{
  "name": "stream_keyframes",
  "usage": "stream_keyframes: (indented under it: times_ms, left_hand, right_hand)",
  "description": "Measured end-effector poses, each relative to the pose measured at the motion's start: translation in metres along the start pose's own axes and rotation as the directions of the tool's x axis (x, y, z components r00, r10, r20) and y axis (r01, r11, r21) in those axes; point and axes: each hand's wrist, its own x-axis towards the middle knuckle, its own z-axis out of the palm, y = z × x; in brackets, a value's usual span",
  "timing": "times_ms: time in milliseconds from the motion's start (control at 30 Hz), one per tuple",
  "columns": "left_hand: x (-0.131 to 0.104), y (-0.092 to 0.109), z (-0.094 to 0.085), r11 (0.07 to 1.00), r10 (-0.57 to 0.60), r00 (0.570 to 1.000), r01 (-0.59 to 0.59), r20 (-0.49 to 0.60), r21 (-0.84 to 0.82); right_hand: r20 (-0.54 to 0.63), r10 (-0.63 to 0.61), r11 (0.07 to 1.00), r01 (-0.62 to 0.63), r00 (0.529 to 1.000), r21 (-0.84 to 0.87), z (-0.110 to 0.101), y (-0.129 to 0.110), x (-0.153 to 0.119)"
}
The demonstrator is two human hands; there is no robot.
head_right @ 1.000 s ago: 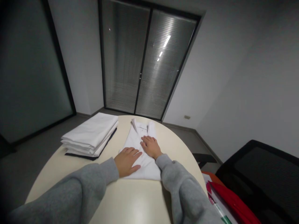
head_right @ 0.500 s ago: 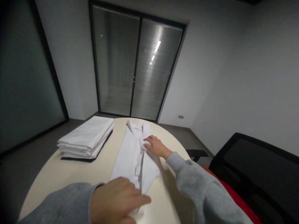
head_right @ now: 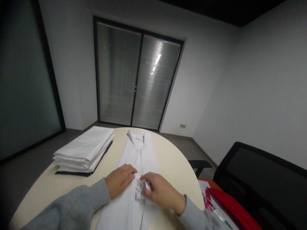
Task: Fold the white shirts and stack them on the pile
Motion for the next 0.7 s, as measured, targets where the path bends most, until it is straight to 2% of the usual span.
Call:
stream_keyframes:
  times_ms: [67,133,200,233,267,333,367,400,433,500,567,700]
  left_hand:
    - [-0.001,-0.002,0.004,0.999,0.034,0.999,-0.034,-0.017,0.013]
    - [-0.002,0.002,0.007,0.994,0.107,0.994,-0.107,0.021,0.024]
    - [-0.002,0.007,0.008,0.982,0.183,0.979,-0.187,0.088,0.041]
    - [-0.002,0.010,0.008,0.976,0.202,0.972,-0.210,0.122,0.058]
    - [-0.002,0.013,0.008,0.972,0.205,0.967,-0.219,0.148,0.081]
    - [-0.001,0.017,0.007,0.969,0.182,0.966,-0.208,0.181,0.135]
    - [-0.001,0.018,0.006,0.967,0.166,0.967,-0.198,0.194,0.160]
    - [-0.001,0.019,0.005,0.965,0.150,0.967,-0.189,0.207,0.182]
    - [-0.001,0.019,0.003,0.963,0.135,0.967,-0.180,0.218,0.200]
    - [-0.001,0.018,0.002,0.963,0.105,0.966,-0.158,0.236,0.219]
    - [-0.002,0.015,0.002,0.970,0.086,0.968,-0.136,0.236,0.202]
    - [-0.001,0.011,0.008,0.985,0.061,0.974,-0.094,0.220,0.142]
  right_hand:
    - [0.157,-0.036,0.998,0.027,0.987,0.057,-0.010,-0.012,-0.027]
    - [0.335,-0.111,0.990,0.076,0.936,0.117,-0.022,-0.021,-0.044]
    - [0.447,-0.190,0.967,0.088,0.874,0.240,-0.036,-0.026,-0.043]
    - [0.451,-0.219,0.949,0.081,0.865,0.306,-0.041,-0.026,-0.035]
    - [0.415,-0.228,0.932,0.074,0.881,0.355,-0.044,-0.024,-0.022]
    - [0.220,-0.203,0.931,0.118,0.954,0.345,-0.039,-0.014,0.012]
    - [0.076,-0.181,0.953,0.156,0.981,0.259,-0.031,-0.007,0.030]
    - [-0.074,-0.167,0.978,0.174,0.983,0.112,-0.021,0.001,0.047]
    - [-0.145,-0.157,0.985,0.165,0.977,0.050,-0.009,0.009,0.062]
    - [-0.204,-0.155,0.988,0.152,0.967,-0.029,0.016,0.023,0.083]
    - [-0.234,-0.149,0.988,0.136,0.961,-0.069,0.037,0.034,0.093]
    - [-0.284,-0.142,0.987,0.116,0.948,-0.106,0.055,0.046,0.091]
